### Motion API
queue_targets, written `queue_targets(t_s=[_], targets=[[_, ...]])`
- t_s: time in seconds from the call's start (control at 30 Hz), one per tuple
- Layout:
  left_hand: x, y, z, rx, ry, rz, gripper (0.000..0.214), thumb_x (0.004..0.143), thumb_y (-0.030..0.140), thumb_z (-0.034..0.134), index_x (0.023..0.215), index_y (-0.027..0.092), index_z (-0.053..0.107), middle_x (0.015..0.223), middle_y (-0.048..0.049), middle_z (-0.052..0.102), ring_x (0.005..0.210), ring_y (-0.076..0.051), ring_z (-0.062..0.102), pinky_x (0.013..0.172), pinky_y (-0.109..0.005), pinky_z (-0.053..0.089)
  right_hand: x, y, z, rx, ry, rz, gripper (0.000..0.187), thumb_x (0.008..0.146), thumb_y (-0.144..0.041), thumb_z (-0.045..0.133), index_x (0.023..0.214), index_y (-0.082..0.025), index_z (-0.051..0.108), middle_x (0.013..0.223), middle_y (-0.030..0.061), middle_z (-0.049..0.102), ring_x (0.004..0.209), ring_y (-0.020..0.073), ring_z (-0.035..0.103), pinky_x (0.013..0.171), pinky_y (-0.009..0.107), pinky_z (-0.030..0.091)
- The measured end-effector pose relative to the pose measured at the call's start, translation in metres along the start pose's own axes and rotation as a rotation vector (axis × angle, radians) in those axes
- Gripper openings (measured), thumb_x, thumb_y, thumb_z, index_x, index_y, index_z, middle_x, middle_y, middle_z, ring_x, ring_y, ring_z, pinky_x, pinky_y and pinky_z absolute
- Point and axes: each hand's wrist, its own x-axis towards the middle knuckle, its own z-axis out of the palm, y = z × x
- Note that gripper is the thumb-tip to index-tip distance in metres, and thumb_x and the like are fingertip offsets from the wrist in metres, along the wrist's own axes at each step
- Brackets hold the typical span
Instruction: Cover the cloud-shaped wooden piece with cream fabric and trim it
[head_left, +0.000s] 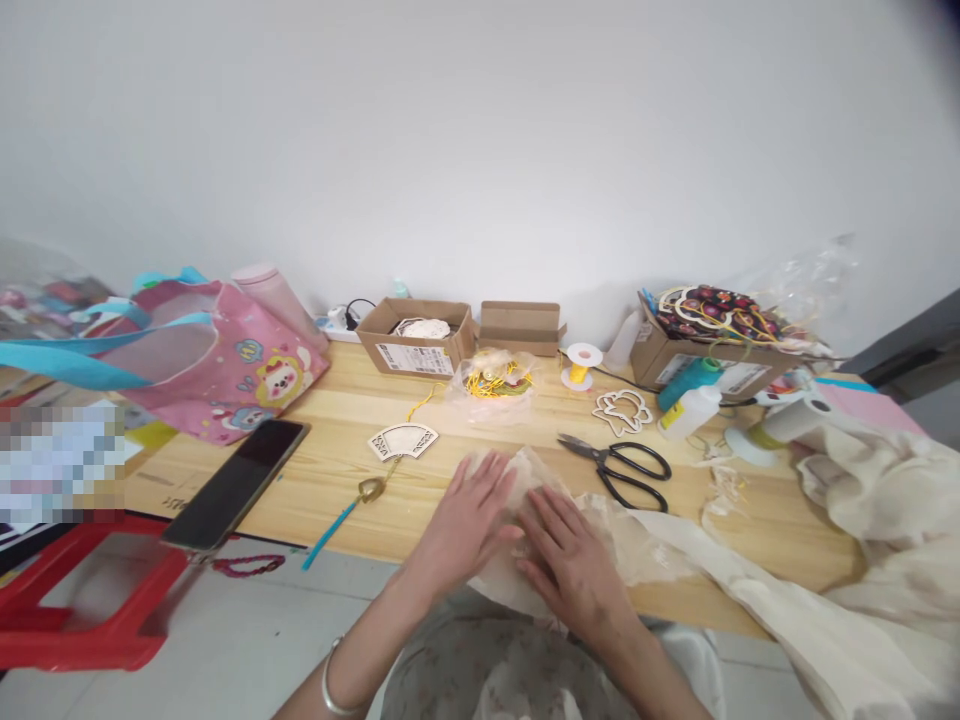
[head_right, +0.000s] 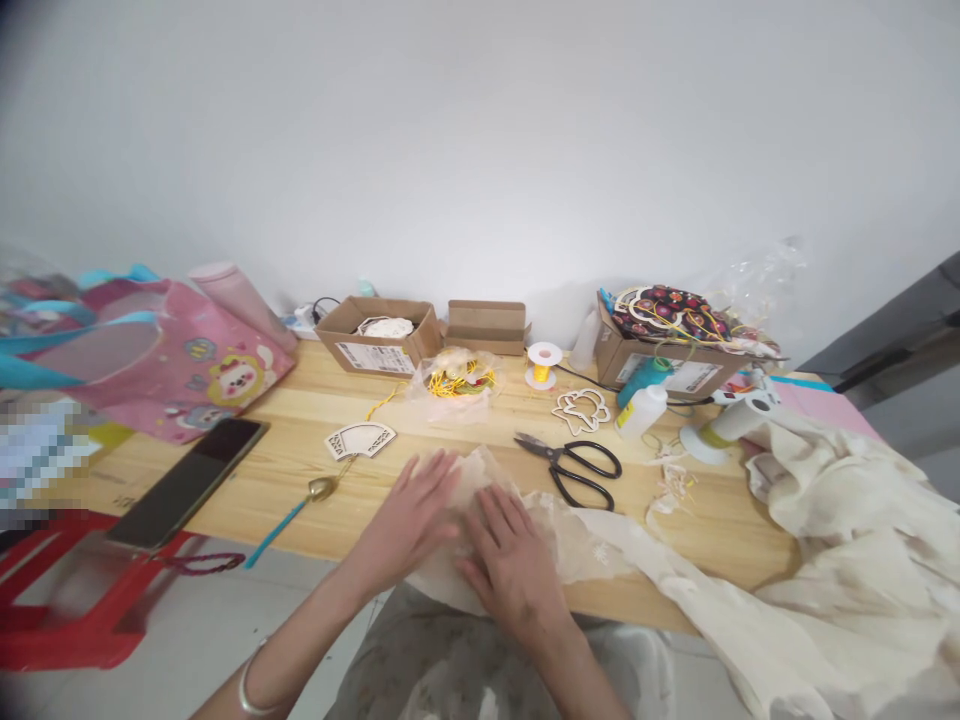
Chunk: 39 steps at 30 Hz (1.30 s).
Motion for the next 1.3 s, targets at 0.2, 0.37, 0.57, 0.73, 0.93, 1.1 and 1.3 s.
queue_targets(t_s=[0.2, 0.37, 0.57, 0.73, 0.93, 1.1, 1.3], targets=[[-0.025, 0.005, -0.042, -0.15, 0.615, -0.07, 0.026, 0.08, 0.016, 0.042, 0.103, 0.017, 0.054, 0.101, -0.012, 0.06, 0.103, -0.025, 0.051, 0.094, -0.054, 0.029, -0.012, -0.001, -0.015, 0.228, 0.344, -0.017, 0.011, 0.075, -0.009, 0.05, 0.078, -0.017, 0.057, 0.068, 0.0038, 0.062, 0.073, 0.0174, 0.054, 0.073, 0.037, 0.043], [-0.038, 0.024, -0.036, -0.235, 0.661, -0.047, 0.018, 0.072, 0.008, 0.05, 0.057, 0.018, 0.047, 0.05, 0.0016, 0.045, 0.052, -0.013, 0.04, 0.061, -0.036, 0.036, -0.014, -0.002, -0.012, 0.224, 0.369, 0.034, 0.026, 0.075, -0.008, 0.05, 0.052, -0.017, 0.041, 0.048, -0.0008, 0.043, 0.055, 0.0125, 0.036, 0.054, 0.027, 0.03], [-0.04, 0.034, -0.01, -0.378, 0.604, 0.006, 0.034, 0.068, -0.001, 0.051, 0.049, 0.018, 0.03, 0.041, 0.0071, 0.027, 0.041, -0.008, 0.023, 0.045, -0.027, 0.015, -0.012, -0.001, -0.009, 0.226, 0.347, 0.031, 0.033, 0.076, -0.008, 0.051, 0.049, -0.017, 0.035, 0.046, -0.0029, 0.036, 0.052, 0.0107, 0.029, 0.052, 0.026, 0.024], [-0.041, 0.039, 0.003, -0.435, 0.537, 0.014, 0.036, 0.069, 0.0, 0.051, 0.049, 0.018, 0.028, 0.042, 0.0072, 0.025, 0.041, -0.008, 0.022, 0.046, -0.028, 0.014, -0.011, 0.0, -0.007, 0.21, 0.318, 0.038, 0.033, 0.077, -0.009, 0.051, 0.049, -0.017, 0.036, 0.046, -0.0029, 0.037, 0.052, 0.0107, 0.03, 0.052, 0.026, 0.024], [-0.037, 0.042, 0.012, -0.428, 0.49, 0.017, 0.036, 0.071, 0.003, 0.051, 0.048, 0.018, 0.029, 0.041, 0.0069, 0.028, 0.041, -0.008, 0.024, 0.046, -0.028, 0.015, -0.011, 0.0, -0.004, 0.181, 0.304, 0.06, 0.033, 0.079, -0.011, 0.051, 0.049, -0.017, 0.038, 0.047, -0.0027, 0.039, 0.052, 0.0108, 0.032, 0.053, 0.025, 0.024], [-0.037, 0.041, 0.012, -0.388, 0.459, -0.002, 0.036, 0.073, 0.005, 0.05, 0.045, 0.017, 0.031, 0.039, 0.0068, 0.03, 0.038, -0.008, 0.027, 0.045, -0.028, 0.016, -0.012, 0.0, -0.002, 0.168, 0.293, 0.075, 0.033, 0.08, -0.012, 0.049, 0.049, -0.017, 0.04, 0.046, -0.0027, 0.04, 0.052, 0.011, 0.034, 0.054, 0.026, 0.026], [-0.033, 0.039, 0.006, -0.292, 0.355, -0.048, 0.028, 0.076, 0.012, 0.05, 0.05, 0.018, 0.044, 0.042, 0.0046, 0.04, 0.041, -0.01, 0.037, 0.043, -0.026, 0.024, -0.01, 0.0, -0.003, 0.176, 0.276, 0.088, 0.033, 0.08, -0.012, 0.049, 0.049, -0.017, 0.041, 0.047, -0.0024, 0.041, 0.052, 0.011, 0.033, 0.054, 0.026, 0.026]])
